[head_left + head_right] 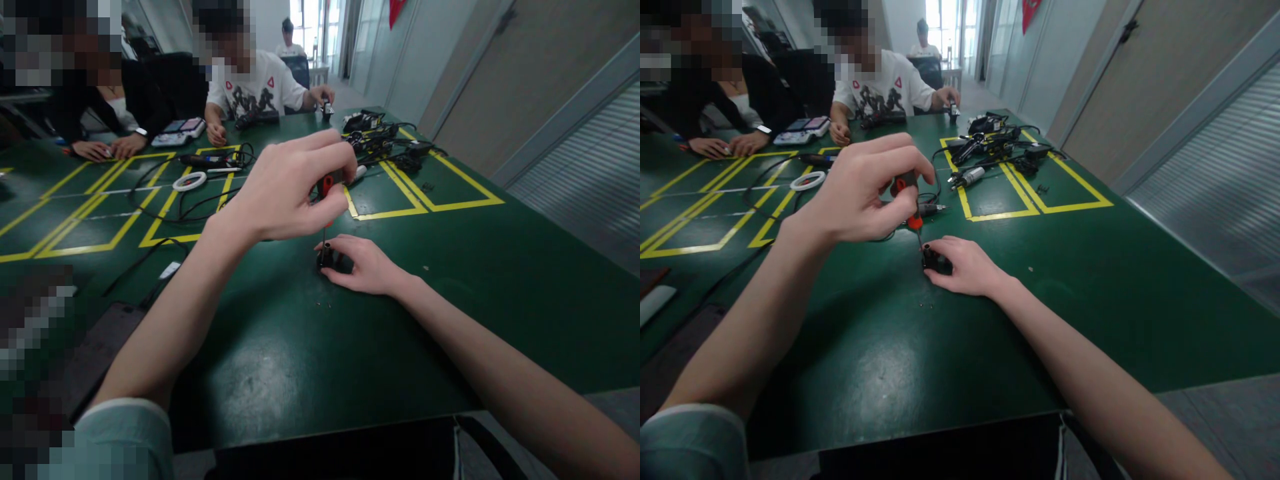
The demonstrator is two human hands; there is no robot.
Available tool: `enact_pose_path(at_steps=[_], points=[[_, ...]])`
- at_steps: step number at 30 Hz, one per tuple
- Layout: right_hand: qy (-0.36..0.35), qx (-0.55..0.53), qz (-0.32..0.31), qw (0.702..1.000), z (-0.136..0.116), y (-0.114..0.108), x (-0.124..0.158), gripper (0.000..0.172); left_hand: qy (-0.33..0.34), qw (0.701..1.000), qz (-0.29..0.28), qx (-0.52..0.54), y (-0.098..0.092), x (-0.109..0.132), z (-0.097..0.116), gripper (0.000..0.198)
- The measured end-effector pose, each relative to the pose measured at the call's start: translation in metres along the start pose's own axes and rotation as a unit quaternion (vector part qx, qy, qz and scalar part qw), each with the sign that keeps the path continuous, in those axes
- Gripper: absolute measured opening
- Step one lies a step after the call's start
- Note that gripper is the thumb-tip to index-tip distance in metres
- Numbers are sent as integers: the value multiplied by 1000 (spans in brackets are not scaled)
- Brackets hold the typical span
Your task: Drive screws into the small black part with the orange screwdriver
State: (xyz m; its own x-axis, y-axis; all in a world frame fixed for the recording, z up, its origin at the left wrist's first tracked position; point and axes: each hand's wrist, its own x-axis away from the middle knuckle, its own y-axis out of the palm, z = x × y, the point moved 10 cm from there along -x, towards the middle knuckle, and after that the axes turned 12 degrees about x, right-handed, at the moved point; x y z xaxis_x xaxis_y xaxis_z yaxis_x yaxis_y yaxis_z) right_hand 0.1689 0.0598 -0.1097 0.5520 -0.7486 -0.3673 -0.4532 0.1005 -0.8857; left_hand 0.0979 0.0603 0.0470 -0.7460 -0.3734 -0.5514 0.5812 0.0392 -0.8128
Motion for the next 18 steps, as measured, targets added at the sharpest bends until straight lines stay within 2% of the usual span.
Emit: enact_pose_path(at_steps=[7, 13, 18], points=[[-3, 12, 0, 1000, -1, 1, 0, 27, -33, 999, 0, 6, 0, 1, -3, 25], [2, 12, -6, 1000, 1, 1, 0, 25, -1, 1000, 2, 25, 1, 0, 5, 19], [6, 18, -8, 1000, 0, 2, 0, 28, -16, 1000, 0, -2, 2, 0, 1, 20]])
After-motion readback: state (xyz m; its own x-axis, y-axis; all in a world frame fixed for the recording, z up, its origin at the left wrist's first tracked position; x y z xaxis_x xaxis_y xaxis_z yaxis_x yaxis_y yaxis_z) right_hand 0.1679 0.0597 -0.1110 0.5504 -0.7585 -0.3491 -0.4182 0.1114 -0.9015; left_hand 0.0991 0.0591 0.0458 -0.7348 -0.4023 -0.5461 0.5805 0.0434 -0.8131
